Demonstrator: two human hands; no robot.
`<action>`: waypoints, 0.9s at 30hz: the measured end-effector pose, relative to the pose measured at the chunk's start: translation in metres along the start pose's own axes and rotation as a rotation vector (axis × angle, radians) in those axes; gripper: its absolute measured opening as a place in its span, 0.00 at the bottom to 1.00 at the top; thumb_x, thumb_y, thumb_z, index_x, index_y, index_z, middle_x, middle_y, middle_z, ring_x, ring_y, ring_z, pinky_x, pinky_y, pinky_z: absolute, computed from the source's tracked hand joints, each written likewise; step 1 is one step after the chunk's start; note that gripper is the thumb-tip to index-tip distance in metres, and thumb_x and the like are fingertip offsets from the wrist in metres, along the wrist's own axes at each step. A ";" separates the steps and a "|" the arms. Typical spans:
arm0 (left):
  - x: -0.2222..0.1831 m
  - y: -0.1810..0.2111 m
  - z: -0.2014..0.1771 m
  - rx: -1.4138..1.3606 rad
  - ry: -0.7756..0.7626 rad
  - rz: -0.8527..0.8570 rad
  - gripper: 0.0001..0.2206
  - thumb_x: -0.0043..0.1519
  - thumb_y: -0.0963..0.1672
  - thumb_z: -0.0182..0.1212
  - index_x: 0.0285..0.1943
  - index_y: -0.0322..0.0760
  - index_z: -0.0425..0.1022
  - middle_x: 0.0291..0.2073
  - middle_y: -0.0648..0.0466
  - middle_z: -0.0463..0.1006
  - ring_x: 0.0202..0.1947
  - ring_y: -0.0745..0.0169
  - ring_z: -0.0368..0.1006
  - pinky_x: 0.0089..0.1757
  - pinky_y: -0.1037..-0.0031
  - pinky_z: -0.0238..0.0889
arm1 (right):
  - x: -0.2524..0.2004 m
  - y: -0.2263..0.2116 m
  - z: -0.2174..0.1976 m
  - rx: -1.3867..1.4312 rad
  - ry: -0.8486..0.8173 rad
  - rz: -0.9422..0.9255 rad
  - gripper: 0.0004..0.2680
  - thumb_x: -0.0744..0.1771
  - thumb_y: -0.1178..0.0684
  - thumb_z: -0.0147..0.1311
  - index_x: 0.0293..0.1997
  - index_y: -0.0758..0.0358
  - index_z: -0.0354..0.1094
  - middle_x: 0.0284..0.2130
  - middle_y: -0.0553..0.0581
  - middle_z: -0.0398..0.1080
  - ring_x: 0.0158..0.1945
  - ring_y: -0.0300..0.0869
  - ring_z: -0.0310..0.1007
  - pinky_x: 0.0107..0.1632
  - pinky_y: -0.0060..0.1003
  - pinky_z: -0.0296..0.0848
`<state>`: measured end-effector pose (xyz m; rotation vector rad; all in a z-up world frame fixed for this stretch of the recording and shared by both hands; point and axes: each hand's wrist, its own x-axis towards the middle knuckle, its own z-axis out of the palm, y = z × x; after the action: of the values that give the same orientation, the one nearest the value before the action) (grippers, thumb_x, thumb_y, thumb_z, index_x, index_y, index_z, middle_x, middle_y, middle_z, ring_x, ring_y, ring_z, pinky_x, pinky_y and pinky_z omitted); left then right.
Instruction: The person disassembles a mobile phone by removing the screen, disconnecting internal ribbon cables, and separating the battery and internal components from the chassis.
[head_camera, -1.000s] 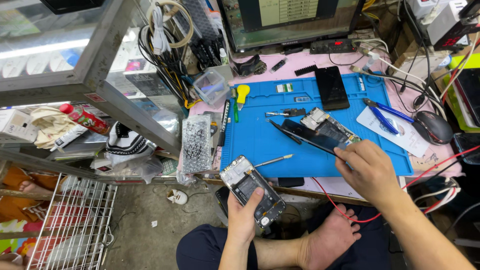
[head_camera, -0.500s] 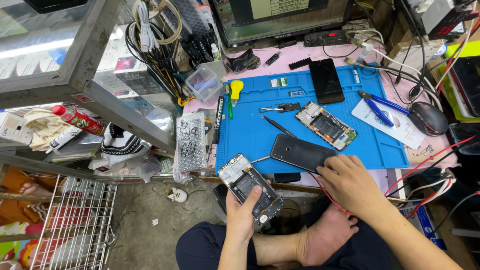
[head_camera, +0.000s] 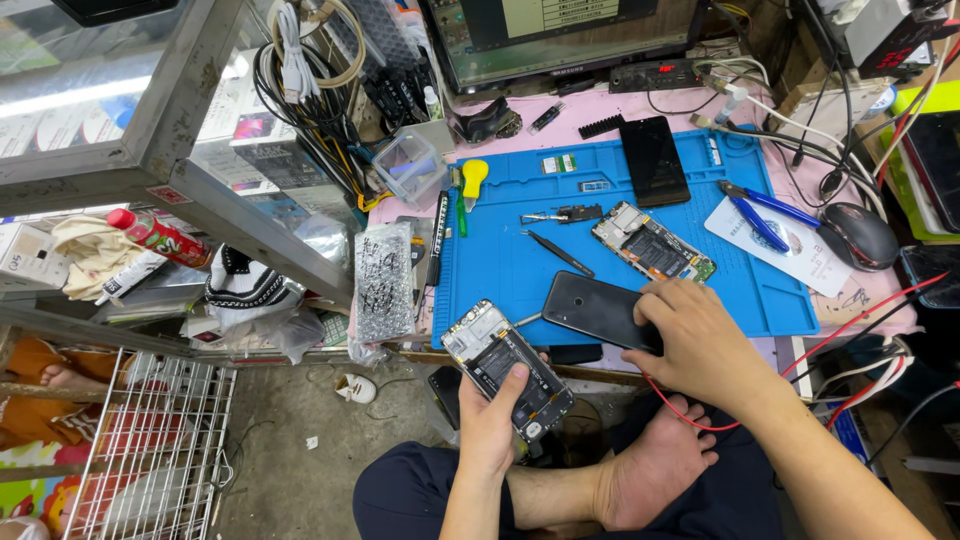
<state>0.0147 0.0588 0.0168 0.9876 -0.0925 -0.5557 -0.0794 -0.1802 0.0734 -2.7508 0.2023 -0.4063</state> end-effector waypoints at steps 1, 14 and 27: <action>0.001 -0.001 0.001 -0.001 0.002 0.009 0.15 0.61 0.38 0.63 0.56 0.27 0.71 0.44 0.40 0.83 0.42 0.55 0.81 0.44 0.65 0.76 | -0.002 -0.001 0.000 0.035 0.022 0.027 0.17 0.54 0.49 0.71 0.37 0.61 0.66 0.46 0.61 0.69 0.54 0.57 0.67 0.56 0.50 0.67; 0.023 -0.038 0.033 0.003 0.123 0.071 0.12 0.65 0.38 0.56 0.58 0.29 0.70 0.48 0.50 0.80 0.46 0.65 0.77 0.48 0.75 0.70 | -0.057 -0.062 0.055 0.622 0.307 0.249 0.28 0.52 0.50 0.76 0.53 0.64 0.67 0.54 0.59 0.66 0.54 0.46 0.70 0.54 0.38 0.70; -0.008 -0.058 0.010 -0.015 -0.181 0.026 0.31 0.69 0.56 0.38 0.71 0.28 0.60 0.63 0.46 0.72 0.63 0.57 0.67 0.62 0.68 0.58 | -0.064 -0.075 0.071 0.580 0.300 0.287 0.29 0.52 0.47 0.75 0.54 0.65 0.67 0.53 0.61 0.67 0.58 0.51 0.69 0.57 0.42 0.70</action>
<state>-0.0191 0.0303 -0.0234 0.9195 -0.2615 -0.6202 -0.1115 -0.0755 0.0207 -2.0496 0.4655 -0.6736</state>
